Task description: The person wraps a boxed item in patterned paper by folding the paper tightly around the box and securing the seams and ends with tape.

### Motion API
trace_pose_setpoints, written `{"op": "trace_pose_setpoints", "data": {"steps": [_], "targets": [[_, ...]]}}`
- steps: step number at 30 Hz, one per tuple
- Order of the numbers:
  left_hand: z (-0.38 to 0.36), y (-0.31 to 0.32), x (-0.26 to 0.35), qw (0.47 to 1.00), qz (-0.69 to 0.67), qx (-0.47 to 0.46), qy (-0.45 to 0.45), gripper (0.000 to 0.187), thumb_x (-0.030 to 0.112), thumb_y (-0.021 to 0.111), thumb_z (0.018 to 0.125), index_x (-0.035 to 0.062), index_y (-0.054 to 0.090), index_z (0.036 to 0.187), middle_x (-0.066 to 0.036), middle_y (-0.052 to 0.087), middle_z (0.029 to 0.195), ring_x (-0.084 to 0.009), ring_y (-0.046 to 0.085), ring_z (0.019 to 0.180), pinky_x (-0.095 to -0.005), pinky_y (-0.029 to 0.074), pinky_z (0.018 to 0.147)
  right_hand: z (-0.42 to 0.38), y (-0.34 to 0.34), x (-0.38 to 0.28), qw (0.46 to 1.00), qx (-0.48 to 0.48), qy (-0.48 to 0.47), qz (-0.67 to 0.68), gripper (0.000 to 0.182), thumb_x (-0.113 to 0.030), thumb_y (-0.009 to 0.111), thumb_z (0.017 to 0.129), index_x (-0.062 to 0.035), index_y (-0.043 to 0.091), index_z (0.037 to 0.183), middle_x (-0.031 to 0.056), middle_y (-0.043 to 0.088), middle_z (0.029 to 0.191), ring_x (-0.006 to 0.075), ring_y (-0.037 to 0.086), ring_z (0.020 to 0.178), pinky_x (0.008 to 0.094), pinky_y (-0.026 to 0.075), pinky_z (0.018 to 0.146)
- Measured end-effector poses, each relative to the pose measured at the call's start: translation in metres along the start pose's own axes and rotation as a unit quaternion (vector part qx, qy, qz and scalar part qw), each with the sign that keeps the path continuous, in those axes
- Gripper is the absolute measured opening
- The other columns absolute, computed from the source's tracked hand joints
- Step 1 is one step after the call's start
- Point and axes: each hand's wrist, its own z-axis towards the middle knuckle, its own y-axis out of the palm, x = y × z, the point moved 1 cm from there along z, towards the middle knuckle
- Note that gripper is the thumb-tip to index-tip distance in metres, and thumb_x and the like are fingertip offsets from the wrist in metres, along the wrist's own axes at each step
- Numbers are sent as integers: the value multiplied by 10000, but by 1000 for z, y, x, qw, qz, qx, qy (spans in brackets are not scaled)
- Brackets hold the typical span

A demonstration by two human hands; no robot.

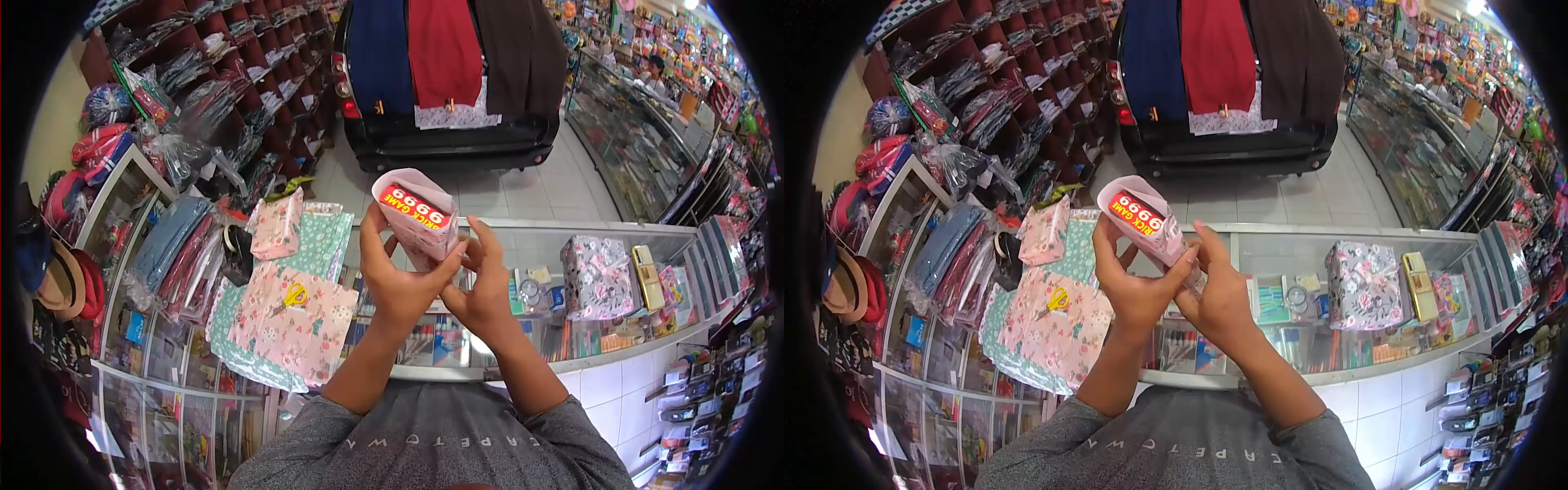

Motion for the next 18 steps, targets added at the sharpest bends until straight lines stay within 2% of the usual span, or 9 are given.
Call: {"op": "trace_pose_setpoints", "data": {"steps": [2, 4, 5, 6, 9, 10, 12, 16, 18], "targets": [[12, 6, 4, 999, -5, 14, 28, 1092, 277, 1025, 645, -50, 429, 1500, -190, 565, 1399, -307, 601, 1300, -473, 567, 986, 19, -10, -6, 998, -16, 41, 40, 862, 33, 787, 872, -3, 298, 1580, 241, 665, 1290, 330, 704, 1204, 415, 608, 980], [34, 4, 11, 991, -73, -38, 107, 1067, 307, 1004, 694, -47, 417, 1513, -192, 553, 1402, -305, 582, 1321, -462, 556, 997, 43, -17, -10, 1000, 17, -10, 0, 883, 40, 776, 877, -5, 251, 1586, 236, 652, 1330, 319, 712, 1188, 387, 612, 954], [43, 0, 8, 987, -101, -64, 105, 983, 321, 948, 788, -41, 407, 1524, -183, 546, 1399, -287, 557, 1344, -433, 548, 1005, 54, -22, -9, 997, 30, -8, 78, 908, 44, 786, 864, -9, 248, 1594, 230, 674, 1287, 312, 721, 1159, 398, 614, 917], [53, -1, 7, 986, -105, -60, 111, 983, 321, 948, 788, -41, 407, 1524, -183, 546, 1399, -287, 557, 1344, -433, 548, 1005, 64, -27, -9, 987, 43, -7, 155, 933, 49, 796, 850, -13, 246, 1601, 223, 696, 1245, 305, 730, 1129, 408, 616, 880], [78, -9, 14, 955, -227, -159, 109, 692, 263, 860, 895, -46, 524, 1415, -153, 620, 1305, -246, 654, 1199, -380, 545, 990, 81, -42, -14, 984, 6, -7, 176, 930, 60, 795, 864, -22, 239, 1604, 204, 676, 1306, 277, 689, 1222, 393, 602, 933], [82, -15, 6, 953, -192, -196, 126, 598, 230, 865, 892, -49, 590, 1344, -145, 707, 1206, -219, 716, 1082, -368, 564, 965, 85, -44, -14, 982, -11, -16, 188, 940, 67, 799, 857, -23, 238, 1606, 209, 666, 1327, 284, 690, 1228, 388, 599, 942], [87, -19, 2, 944, -188, -231, 142, 557, 201, 883, 873, -51, 632, 1301, -142, 764, 1132, -196, 743, 1030, -360, 589, 912, 92, -50, -15, 980, -45, -53, 186, 958, 89, 805, 844, -22, 239, 1609, 215, 642, 1365, 291, 685, 1242, 387, 596, 949], [73, -11, 2, 948, -275, -146, 68, 561, 164, 928, 813, -46, 666, 1262, -151, 783, 1096, -230, 780, 979, -334, 598, 834, 99, -57, -21, 988, -75, -115, 72, 993, 101, 835, 814, 2, 245, 1605, 253, 595, 1411, 288, 680, 1228, 387, 545, 1024], [86, -13, -13, 953, -141, -204, 174, 547, 121, 927, 796, -30, 663, 1250, -164, 780, 1061, -272, 791, 930, -325, 598, 809, 104, -52, -12, 982, -42, -157, 97, 1018, 77, 860, 804, -59, 262, 1617, 257, 585, 1405, 277, 670, 1232, 392, 561, 1002]]}}
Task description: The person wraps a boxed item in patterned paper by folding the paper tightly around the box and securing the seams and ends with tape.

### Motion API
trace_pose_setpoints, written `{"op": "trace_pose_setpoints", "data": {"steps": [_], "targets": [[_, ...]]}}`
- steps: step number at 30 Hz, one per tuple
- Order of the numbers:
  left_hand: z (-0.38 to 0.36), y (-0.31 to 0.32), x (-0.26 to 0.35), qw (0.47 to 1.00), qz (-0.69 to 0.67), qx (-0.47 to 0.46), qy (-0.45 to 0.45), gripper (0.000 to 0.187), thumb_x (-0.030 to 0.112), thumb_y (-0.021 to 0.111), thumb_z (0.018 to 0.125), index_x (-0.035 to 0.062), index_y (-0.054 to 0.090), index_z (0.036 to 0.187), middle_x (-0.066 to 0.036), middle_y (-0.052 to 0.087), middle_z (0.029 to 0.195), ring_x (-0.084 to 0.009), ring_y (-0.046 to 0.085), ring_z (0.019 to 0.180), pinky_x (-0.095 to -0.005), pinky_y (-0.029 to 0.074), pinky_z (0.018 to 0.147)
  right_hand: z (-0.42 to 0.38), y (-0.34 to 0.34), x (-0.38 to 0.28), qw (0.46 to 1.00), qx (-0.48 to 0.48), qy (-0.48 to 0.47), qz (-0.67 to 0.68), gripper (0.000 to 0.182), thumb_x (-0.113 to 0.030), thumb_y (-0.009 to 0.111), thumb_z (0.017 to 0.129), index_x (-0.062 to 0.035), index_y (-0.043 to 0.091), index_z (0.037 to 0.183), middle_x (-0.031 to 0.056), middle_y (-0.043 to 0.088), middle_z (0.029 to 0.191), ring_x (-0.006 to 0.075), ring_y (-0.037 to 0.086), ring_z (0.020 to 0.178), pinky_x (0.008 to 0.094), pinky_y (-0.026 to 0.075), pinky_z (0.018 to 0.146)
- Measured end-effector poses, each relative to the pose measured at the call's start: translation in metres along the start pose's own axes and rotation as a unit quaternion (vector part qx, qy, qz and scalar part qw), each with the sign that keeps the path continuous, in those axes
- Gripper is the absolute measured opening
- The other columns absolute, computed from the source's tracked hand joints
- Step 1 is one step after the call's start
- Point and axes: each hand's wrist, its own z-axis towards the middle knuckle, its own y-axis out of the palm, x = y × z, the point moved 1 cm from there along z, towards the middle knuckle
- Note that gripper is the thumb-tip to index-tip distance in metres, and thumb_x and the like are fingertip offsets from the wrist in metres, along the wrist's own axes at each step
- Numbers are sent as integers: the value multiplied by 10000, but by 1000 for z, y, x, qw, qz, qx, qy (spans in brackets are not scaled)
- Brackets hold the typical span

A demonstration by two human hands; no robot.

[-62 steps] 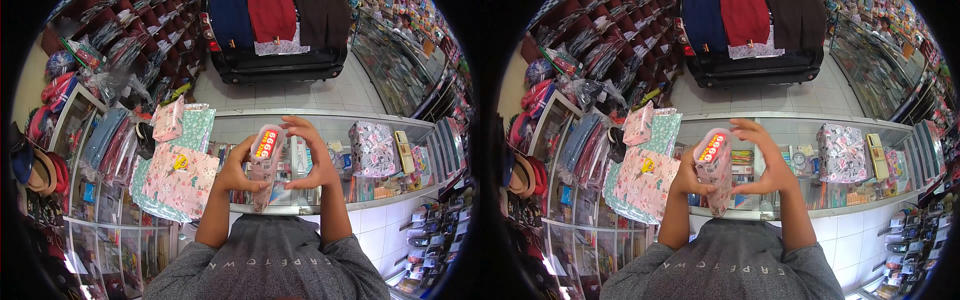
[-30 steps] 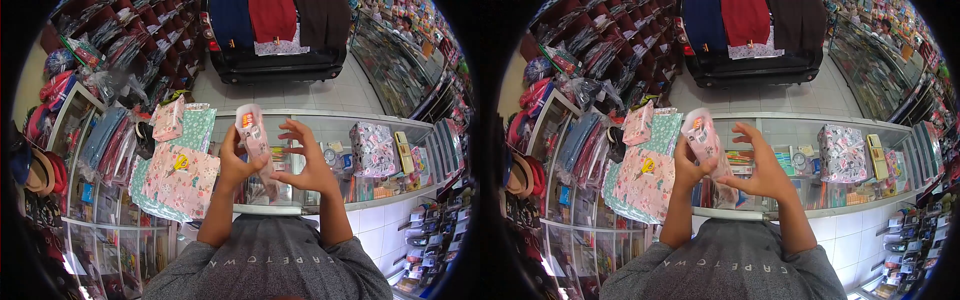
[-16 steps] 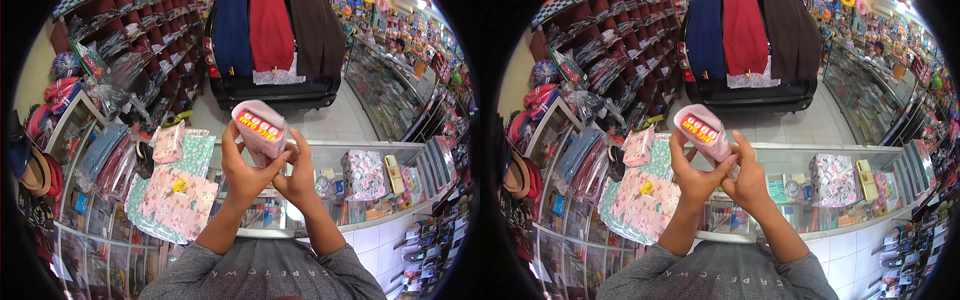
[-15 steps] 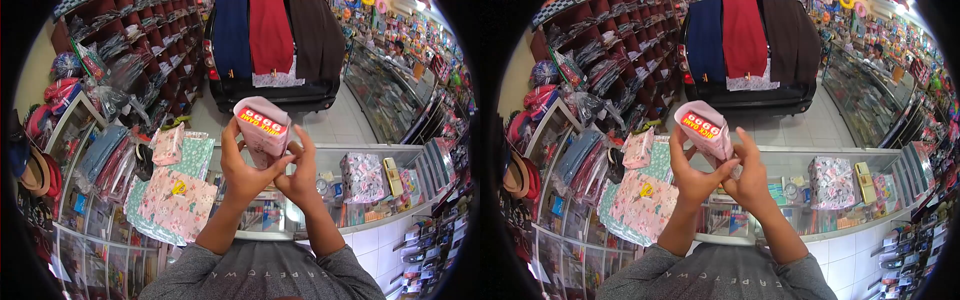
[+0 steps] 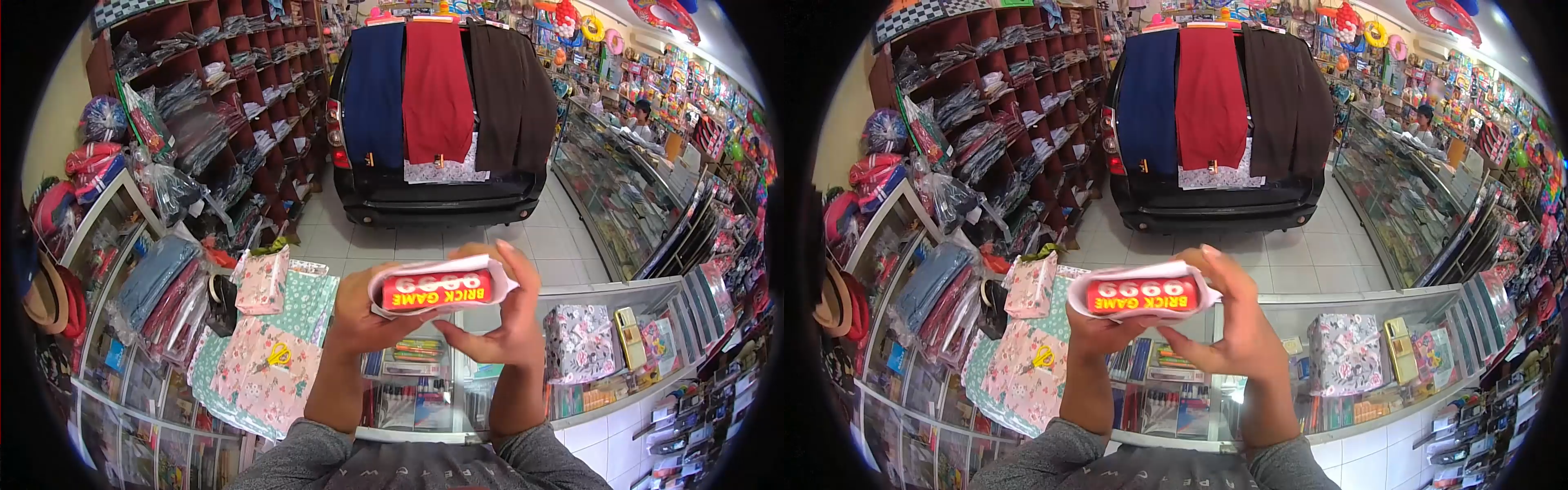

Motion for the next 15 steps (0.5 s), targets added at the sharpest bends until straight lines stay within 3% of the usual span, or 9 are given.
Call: {"op": "trace_pose_setpoints", "data": {"steps": [1, 2, 3, 4, 6, 7, 8, 10, 15], "targets": [[2, -1, -2, 1000, -8, -14, -26, 514, 122, 930, 786, -14, 667, 1206, -173, 777, 1022, -293, 790, 881, -334, 603, 774, 1, 0, 5, 1000, 1, 4, 2, 1018, 77, 860, 804, -59, 262, 1617, 257, 585, 1405, 277, 670, 1232, 392, 561, 1002], [8, -2, -3, 997, 43, -24, 58, 483, 172, 934, 792, -1, 673, 1160, -169, 778, 1006, -293, 789, 853, -354, 609, 749, 3, -1, 8, 999, 24, -19, 37, 958, 67, 870, 796, -82, 349, 1586, 257, 595, 1380, 285, 688, 1195, 387, 580, 965], [10, -6, -3, 994, 81, -43, 64, 500, 183, 939, 783, 4, 676, 1169, -164, 778, 1006, -292, 789, 858, -355, 610, 748, 4, -3, 10, 995, 47, -45, 70, 901, 57, 881, 787, -106, 436, 1554, 257, 605, 1355, 294, 706, 1159, 382, 600, 928], [10, -11, -5, 988, 119, -63, 70, 517, 193, 944, 774, 9, 680, 1178, -158, 778, 1006, -291, 789, 863, -356, 612, 746, 5, -7, 9, 995, 48, -41, 71, 901, 57, 881, 787, -106, 436, 1554, 257, 605, 1355, 294, 706, 1159, 382, 600, 928], [13, -15, -10, 990, 93, -86, 56, 522, 206, 942, 769, 15, 685, 1181, -155, 777, 1006, -296, 787, 864, -355, 611, 740, 9, -16, 3, 997, -45, -16, -58, 786, 58, 892, 730, -123, 574, 1426, 274, 613, 1325, 343, 713, 1126, 403, 601, 900], [13, -15, -12, 991, 67, -109, 42, 527, 220, 939, 765, 21, 689, 1185, -152, 777, 1006, -302, 786, 865, -355, 610, 735, 9, -17, 0, 994, -66, 26, -89, 565, 58, 881, 705, -81, 725, 1230, 258, 620, 1308, 338, 729, 1086, 387, 611, 875], [12, -15, -14, 991, 68, -111, 37, 527, 220, 939, 765, 21, 689, 1185, -152, 777, 1006, -302, 786, 865, -355, 610, 735, 11, -17, -2, 994, -65, 30, -85, 565, 58, 881, 705, -81, 725, 1230, 258, 620, 1308, 338, 729, 1086, 387, 611, 875], [10, -14, -18, 991, 63, -117, 17, 540, 255, 935, 750, 24, 701, 1178, -151, 776, 1004, -314, 784, 868, -359, 607, 728, 14, -15, 0, 994, -59, 43, -82, 384, 11, 868, 758, -65, 766, 1120, 225, 652, 1237, 339, 740, 981, 378, 619, 782], [10, -12, -22, 991, 60, -117, 8, 562, 284, 933, 732, 26, 708, 1178, -151, 773, 995, -318, 783, 872, -364, 606, 734, 14, -16, 4, 993, -68, 64, -74, 392, 27, 841, 761, -63, 773, 1137, 230, 643, 1226, 347, 725, 983, 379, 612, 792]]}}
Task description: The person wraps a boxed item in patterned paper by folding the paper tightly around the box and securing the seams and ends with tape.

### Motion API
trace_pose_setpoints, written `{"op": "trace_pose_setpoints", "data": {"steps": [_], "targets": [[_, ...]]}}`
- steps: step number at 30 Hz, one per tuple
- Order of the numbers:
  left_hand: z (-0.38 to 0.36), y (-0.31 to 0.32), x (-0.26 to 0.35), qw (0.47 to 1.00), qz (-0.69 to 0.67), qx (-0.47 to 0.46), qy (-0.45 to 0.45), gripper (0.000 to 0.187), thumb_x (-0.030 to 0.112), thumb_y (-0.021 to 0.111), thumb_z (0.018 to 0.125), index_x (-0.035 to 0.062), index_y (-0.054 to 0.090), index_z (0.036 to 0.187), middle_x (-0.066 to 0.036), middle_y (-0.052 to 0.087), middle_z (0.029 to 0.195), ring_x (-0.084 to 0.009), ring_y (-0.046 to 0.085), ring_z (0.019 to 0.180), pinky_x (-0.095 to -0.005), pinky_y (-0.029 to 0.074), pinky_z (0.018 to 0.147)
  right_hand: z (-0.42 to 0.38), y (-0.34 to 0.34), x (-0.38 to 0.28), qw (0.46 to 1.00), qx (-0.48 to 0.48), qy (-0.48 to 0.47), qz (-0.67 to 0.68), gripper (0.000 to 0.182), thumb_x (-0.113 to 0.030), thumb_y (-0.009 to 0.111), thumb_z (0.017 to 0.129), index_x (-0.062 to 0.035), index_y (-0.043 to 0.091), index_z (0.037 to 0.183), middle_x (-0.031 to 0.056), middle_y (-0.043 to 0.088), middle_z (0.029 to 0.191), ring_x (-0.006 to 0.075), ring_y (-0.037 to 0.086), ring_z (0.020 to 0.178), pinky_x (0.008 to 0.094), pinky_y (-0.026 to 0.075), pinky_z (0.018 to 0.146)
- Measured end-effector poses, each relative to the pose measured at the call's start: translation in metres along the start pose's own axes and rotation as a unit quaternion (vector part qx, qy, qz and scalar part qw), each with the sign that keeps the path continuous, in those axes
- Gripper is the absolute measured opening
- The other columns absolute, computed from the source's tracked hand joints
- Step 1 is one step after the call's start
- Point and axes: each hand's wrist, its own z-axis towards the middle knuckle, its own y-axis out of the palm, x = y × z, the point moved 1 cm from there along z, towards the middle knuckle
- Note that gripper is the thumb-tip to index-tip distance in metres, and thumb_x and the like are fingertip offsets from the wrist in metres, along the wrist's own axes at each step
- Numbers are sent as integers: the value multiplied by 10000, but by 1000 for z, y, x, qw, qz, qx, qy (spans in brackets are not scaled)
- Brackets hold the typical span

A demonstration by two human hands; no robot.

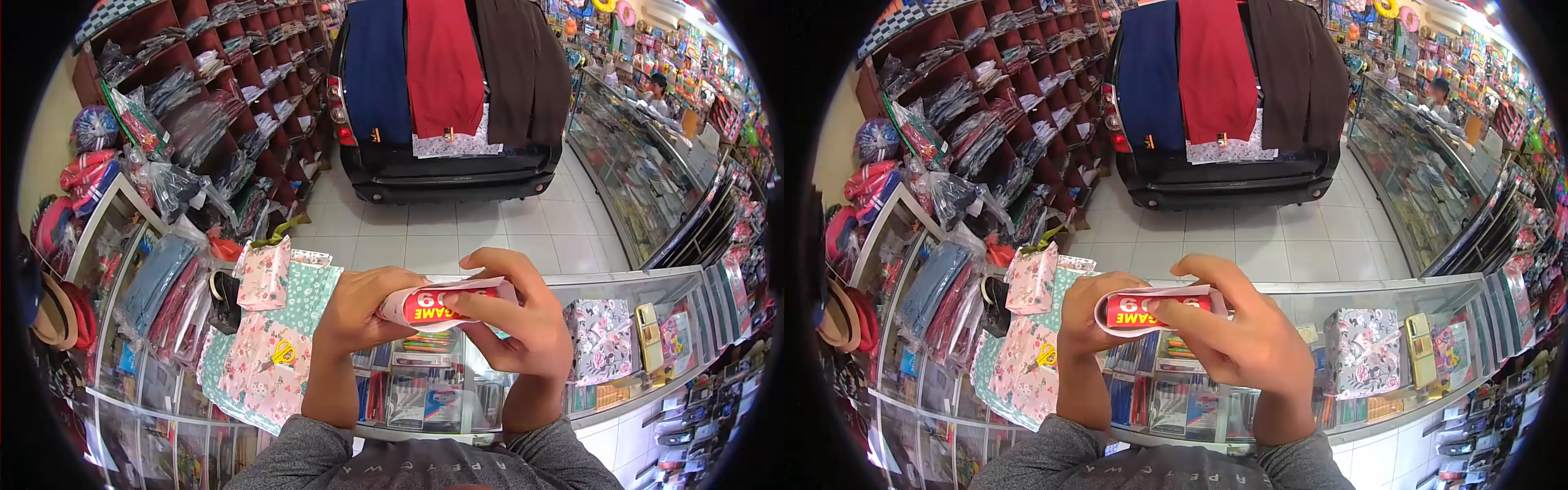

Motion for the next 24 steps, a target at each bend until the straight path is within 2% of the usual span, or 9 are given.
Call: {"op": "trace_pose_setpoints", "data": {"steps": [8, 11, 12, 13, 15, 16, 19, 21, 24], "targets": [[-3, -1, -3, 1000, 15, -2, -2, 554, 298, 929, 756, 25, 703, 1182, -156, 775, 1016, -321, 782, 871, -363, 608, 732, 1, 0, -1, 1000, -18, 0, 0, 492, 76, 782, 699, -52, 768, 1174, 228, 629, 1218, 371, 713, 1008, 406, 603, 830], [0, -1, 2, 1000, 23, 4, 0, 553, 276, 936, 747, 16, 700, 1175, -159, 774, 1006, -316, 782, 864, -355, 605, 723, 3, 0, 1, 1000, -16, 2, 3, 435, 77, 790, 714, -49, 780, 1130, 222, 627, 1216, 374, 712, 994, 405, 603, 824], [0, 0, 5, 1000, 26, 10, -8, 552, 257, 940, 741, 14, 699, 1174, -159, 774, 1003, -313, 782, 861, -351, 605, 722, 2, 1, 6, 999, -16, -31, 10, 542, 71, 812, 760, -50, 708, 1279, 215, 637, 1221, 336, 711, 1002, 401, 602, 818], [1, 0, 6, 999, 29, 16, -14, 552, 238, 944, 734, 12, 697, 1173, -160, 775, 1000, -310, 782, 859, -347, 604, 722, -1, 3, 12, 999, -16, -32, 10, 542, 71, 812, 760, -50, 708, 1279, 215, 637, 1221, 336, 711, 1002, 401, 602, 818], [0, 1, 5, 999, 33, 20, -2, 532, 213, 950, 736, 9, 697, 1158, -160, 776, 996, -297, 782, 860, -341, 602, 721, -5, 7, 21, 994, 18, -37, 106, 993, 25, 895, 754, -64, 346, 1577, 289, 623, 1263, 315, 723, 1031, 388, 602, 860], [-2, 2, 4, 999, 15, 45, 2, 514, 202, 949, 744, 9, 698, 1148, -155, 777, 992, -291, 782, 855, -341, 603, 722, -5, 9, 24, 992, 15, -61, 109, 1187, 0, 902, 785, -76, 69, 1627, 323, 609, 1279, 335, 718, 1069, 423, 602, 890], [-20, 12, -14, 994, -50, 97, 24, 524, 189, 977, 720, 9, 700, 1127, -142, 782, 977, -275, 784, 843, -340, 609, 733, -3, 17, 33, 981, 63, -73, 167, 1195, 3, 921, 754, -65, 106, 1625, 311, 633, 1251, 345, 725, 1049, 437, 597, 894], [-38, 19, -18, 989, -42, 96, -107, 592, 101, 967, 760, -39, 672, 1253, -165, 770, 1131, -244, 762, 1008, -365, 607, 902, -4, 20, 38, 980, 52, -98, 168, 1161, -3, 938, 738, -50, 153, 1593, 287, 679, 1193, 333, 735, 1044, 440, 593, 929], [-28, 29, -2, 963, -167, 171, -123, 666, 169, 936, 822, -90, 604, 1339, -192, 727, 1255, -269, 740, 1092, -400, 585, 1011, -12, 28, 33, 989, 101, -64, 82, 984, 22, 930, 753, -23, 259, 1471, 259, 725, 1137, 300, 749, 1084, 406, 599, 947]]}}
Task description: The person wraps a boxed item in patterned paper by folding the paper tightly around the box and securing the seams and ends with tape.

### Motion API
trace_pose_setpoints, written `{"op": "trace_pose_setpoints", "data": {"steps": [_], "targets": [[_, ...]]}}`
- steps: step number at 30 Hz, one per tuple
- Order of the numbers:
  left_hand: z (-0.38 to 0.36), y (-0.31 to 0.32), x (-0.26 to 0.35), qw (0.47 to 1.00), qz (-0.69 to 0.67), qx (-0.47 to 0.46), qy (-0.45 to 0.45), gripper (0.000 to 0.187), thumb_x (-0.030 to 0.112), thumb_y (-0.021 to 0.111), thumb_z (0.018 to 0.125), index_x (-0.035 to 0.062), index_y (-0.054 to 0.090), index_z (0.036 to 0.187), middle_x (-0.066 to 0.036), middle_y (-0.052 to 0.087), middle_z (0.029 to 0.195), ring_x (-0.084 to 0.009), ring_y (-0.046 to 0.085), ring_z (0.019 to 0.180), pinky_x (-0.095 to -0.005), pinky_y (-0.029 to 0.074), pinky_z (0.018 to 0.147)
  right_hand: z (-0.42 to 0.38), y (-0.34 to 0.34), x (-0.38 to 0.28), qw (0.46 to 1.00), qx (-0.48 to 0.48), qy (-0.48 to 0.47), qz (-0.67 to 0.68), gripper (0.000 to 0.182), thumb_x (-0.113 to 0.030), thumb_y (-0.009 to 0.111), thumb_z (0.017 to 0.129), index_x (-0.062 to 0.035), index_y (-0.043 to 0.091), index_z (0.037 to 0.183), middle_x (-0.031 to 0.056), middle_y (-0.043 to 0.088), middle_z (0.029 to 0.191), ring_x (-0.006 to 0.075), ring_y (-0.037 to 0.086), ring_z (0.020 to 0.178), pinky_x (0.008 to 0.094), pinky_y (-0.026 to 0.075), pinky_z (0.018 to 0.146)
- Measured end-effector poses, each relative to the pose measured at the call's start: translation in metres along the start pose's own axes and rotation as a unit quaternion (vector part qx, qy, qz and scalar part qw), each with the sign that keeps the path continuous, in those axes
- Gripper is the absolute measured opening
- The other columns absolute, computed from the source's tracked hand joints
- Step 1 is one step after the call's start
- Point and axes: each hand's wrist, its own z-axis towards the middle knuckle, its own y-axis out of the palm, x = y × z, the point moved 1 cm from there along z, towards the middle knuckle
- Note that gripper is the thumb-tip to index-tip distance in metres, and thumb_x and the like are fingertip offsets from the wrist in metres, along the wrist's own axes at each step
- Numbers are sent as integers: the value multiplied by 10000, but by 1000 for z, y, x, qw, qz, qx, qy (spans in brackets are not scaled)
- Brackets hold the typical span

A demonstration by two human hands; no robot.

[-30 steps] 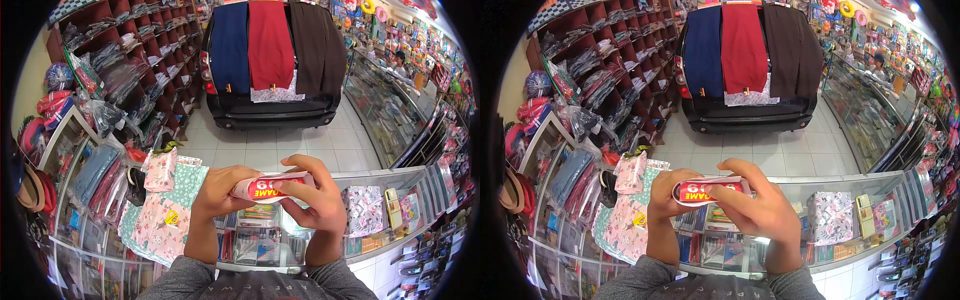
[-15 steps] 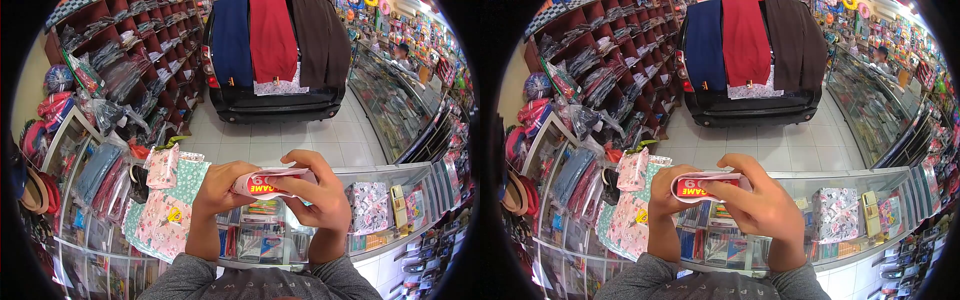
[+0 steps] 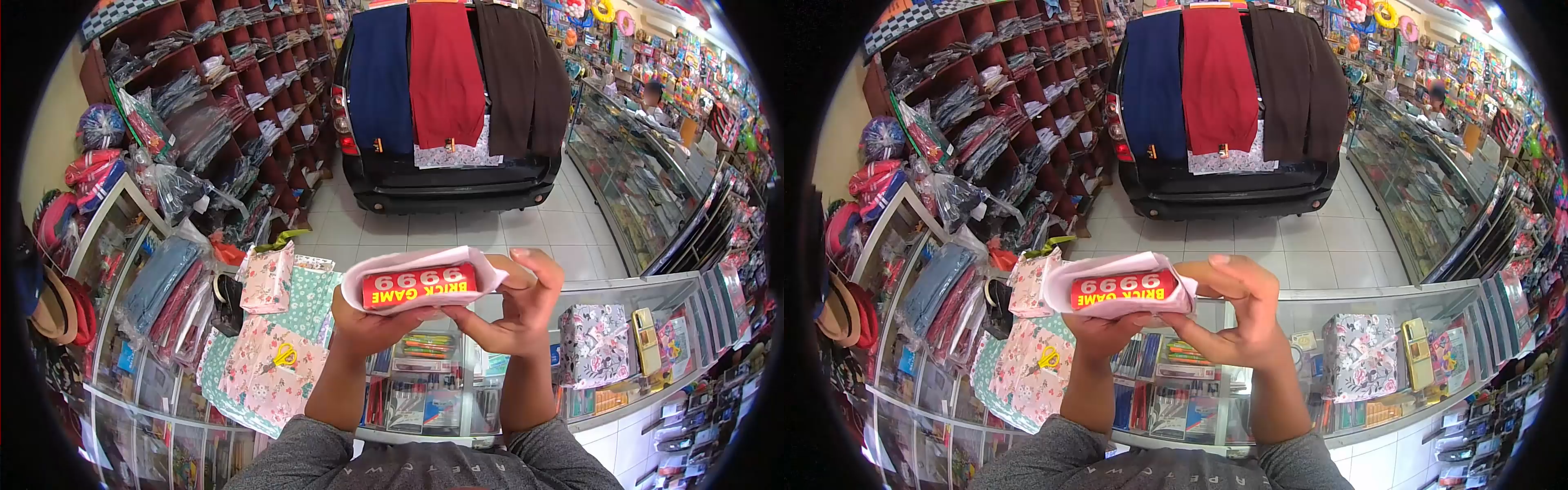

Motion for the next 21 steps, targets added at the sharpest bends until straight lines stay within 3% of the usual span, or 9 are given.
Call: {"op": "trace_pose_setpoints", "data": {"steps": [2, 4, 5, 7, 8, 10, 13, 16, 21], "targets": [[7, 6, 3, 999, -15, 23, 31, 699, 196, 946, 813, -94, 594, 1343, -194, 723, 1255, -276, 736, 1103, -400, 580, 1023, -3, 2, 1, 1000, -4, -14, -11, 980, 34, 929, 751, -20, 260, 1465, 264, 717, 1153, 303, 748, 1089, 397, 603, 937], [11, 6, 2, 985, 84, 77, 133, 709, 118, 987, 743, -97, 602, 1299, -162, 697, 1220, -213, 737, 1078, -322, 611, 891, 0, 0, 0, 999, -27, -32, -25, 965, 67, 926, 739, -6, 266, 1439, 275, 687, 1211, 299, 743, 1096, 391, 612, 938], [15, 5, 4, 977, 106, 52, 180, 768, 105, 966, 771, -114, 514, 1352, -176, 637, 1256, -235, 723, 1115, -329, 615, 887, 0, 2, 2, 999, -28, -34, -26, 965, 67, 926, 739, -6, 266, 1439, 275, 687, 1211, 299, 743, 1096, 391, 612, 938], [17, 3, 24, 888, 373, 41, 265, 856, 121, 938, 815, -50, 366, 1429, -218, 623, 1224, -298, 736, 1082, -353, 629, 862, -2, 7, 7, 997, 17, -42, 64, 858, 135, 842, 798, -53, 375, 1493, 307, 660, 1285, 318, 747, 1104, 394, 666, 858], [17, 5, 17, 888, 373, 44, 266, 856, 121, 938, 815, -50, 366, 1429, -218, 623, 1224, -298, 736, 1082, -353, 629, 862, -2, 6, 6, 995, 14, -38, 90, 826, 142, 834, 804, -54, 411, 1486, 303, 661, 1301, 317, 743, 1116, 401, 657, 879], [17, 11, -1, 926, 181, 78, 322, 934, 153, 915, 850, 60, 227, 1475, -263, 593, 1241, -353, 733, 1090, -376, 637, 850, -2, 1, 2, 997, -14, -35, 60, 839, 116, 875, 770, -24, 383, 1435, 294, 670, 1273, 311, 741, 1110, 413, 635, 924], [11, 6, -5, 938, 178, 47, 295, 952, 168, 896, 873, 143, 160, 1477, -278, 572, 1268, -370, 726, 1104, -386, 637, 849, 0, 0, -2, 998, -41, -28, 38, 861, 97, 917, 732, -12, 385, 1400, 290, 684, 1253, 312, 738, 1117, 435, 607, 972], [10, 8, -11, 937, 137, 65, 314, 877, 151, 894, 873, 113, 241, 1457, -280, 596, 1277, -357, 733, 1093, -373, 636, 848, 3, 0, -2, 996, -38, -74, 35, 872, 68, 927, 744, -55, 431, 1451, 274, 688, 1266, 330, 724, 1153, 448, 601, 956], [11, 10, 2, 946, 83, 61, 308, 704, 93, 926, 823, 50, 475, 1361, -250, 660, 1250, -345, 719, 1173, -384, 640, 904, 2, 0, -6, 996, -39, -64, 48, 923, 70, 921, 752, -91, 444, 1526, 251, 697, 1252, 330, 729, 1129, 436, 602, 937]]}}
